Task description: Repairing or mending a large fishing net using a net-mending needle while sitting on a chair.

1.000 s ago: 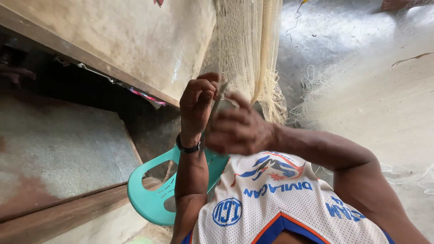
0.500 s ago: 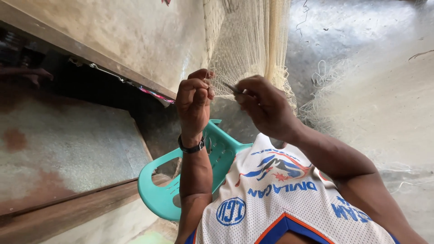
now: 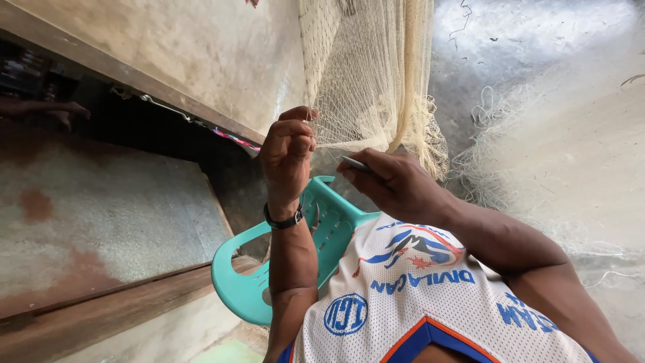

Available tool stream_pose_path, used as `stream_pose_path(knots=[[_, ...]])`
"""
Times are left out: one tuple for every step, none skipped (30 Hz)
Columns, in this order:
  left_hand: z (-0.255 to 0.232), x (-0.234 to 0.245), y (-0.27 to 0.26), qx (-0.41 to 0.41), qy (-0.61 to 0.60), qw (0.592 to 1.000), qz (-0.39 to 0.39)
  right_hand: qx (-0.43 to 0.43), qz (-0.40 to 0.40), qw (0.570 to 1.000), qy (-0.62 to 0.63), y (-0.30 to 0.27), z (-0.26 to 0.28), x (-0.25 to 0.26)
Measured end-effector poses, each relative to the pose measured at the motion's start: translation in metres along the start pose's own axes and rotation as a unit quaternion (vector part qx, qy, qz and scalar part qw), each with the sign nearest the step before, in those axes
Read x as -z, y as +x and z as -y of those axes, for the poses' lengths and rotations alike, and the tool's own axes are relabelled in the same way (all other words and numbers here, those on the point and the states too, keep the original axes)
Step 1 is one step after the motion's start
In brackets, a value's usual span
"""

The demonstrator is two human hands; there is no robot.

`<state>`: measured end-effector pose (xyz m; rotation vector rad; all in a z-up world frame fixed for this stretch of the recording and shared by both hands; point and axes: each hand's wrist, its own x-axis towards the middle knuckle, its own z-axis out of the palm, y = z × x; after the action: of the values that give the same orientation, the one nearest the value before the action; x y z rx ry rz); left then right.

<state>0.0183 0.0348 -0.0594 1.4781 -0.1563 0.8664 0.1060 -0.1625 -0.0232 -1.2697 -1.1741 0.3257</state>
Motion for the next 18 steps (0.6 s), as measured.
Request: stream_pose_path(knots=[[0.002, 0.002, -0.001, 0.004, 0.006, 1.0, 0.0, -0.006, -0.01, 1.0, 0.018, -0.001, 0.003, 0.0], [0.004, 0.004, -0.002, 0.007, 0.013, 1.0, 0.001, -0.011, -0.02, 0.999, 0.035, -0.002, 0.006, -0.001], [0.001, 0.002, 0.0, 0.006, 0.012, 1.0, 0.001, -0.011, -0.02, 0.999, 0.034, -0.002, 0.007, 0.001], [-0.002, 0.001, 0.002, 0.007, 0.017, 1.0, 0.002, -0.01, -0.024, 0.998, 0.06, -0.003, 0.009, 0.002], [-0.006, 0.001, 0.002, 0.008, 0.024, 1.0, 0.001, -0.01, -0.025, 0.996, 0.086, -0.003, 0.011, 0.003], [-0.009, 0.0, 0.002, 0.008, 0.024, 1.0, 0.0, -0.01, -0.023, 0.996, 0.086, -0.004, 0.012, 0.004], [-0.012, 0.0, 0.002, 0.005, 0.033, 0.999, 0.006, -0.018, -0.022, 0.993, 0.111, -0.004, 0.014, 0.006], [-0.014, -0.001, 0.002, 0.003, 0.041, 0.999, 0.012, -0.025, -0.02, 0.99, 0.136, -0.005, 0.015, 0.007], [-0.016, 0.0, 0.002, 0.003, 0.042, 0.999, 0.011, -0.026, -0.019, 0.99, 0.137, -0.005, 0.015, 0.007], [-0.018, 0.001, 0.002, 0.003, 0.052, 0.999, 0.011, -0.028, -0.022, 0.988, 0.152, -0.005, 0.016, 0.007], [-0.019, 0.001, 0.002, 0.002, 0.063, 0.998, 0.011, -0.029, -0.025, 0.985, 0.167, -0.005, 0.016, 0.007], [-0.018, 0.002, 0.001, 0.0, 0.063, 0.998, 0.01, -0.028, -0.023, 0.985, 0.167, -0.006, 0.017, 0.008], [-0.017, 0.003, -0.001, 0.002, 0.066, 0.998, 0.003, -0.023, -0.026, 0.985, 0.171, -0.008, 0.019, 0.009], [-0.016, 0.004, -0.002, 0.005, 0.069, 0.998, -0.003, -0.018, -0.029, 0.984, 0.175, -0.009, 0.02, 0.01], [-0.015, 0.005, -0.003, 0.005, 0.07, 0.998, -0.007, -0.019, -0.026, 0.984, 0.176, -0.007, 0.023, 0.011], [-0.014, 0.007, -0.004, -0.001, 0.076, 0.997, -0.007, -0.009, -0.02, 0.984, 0.178, -0.006, 0.027, 0.012], [-0.012, 0.008, -0.004, -0.007, 0.083, 0.997, -0.007, 0.001, -0.015, 0.984, 0.179, -0.004, 0.03, 0.013], [-0.016, 0.005, -0.003, -0.008, 0.083, 0.996, -0.01, 0.001, -0.012, 0.984, 0.179, -0.007, 0.028, 0.012]])
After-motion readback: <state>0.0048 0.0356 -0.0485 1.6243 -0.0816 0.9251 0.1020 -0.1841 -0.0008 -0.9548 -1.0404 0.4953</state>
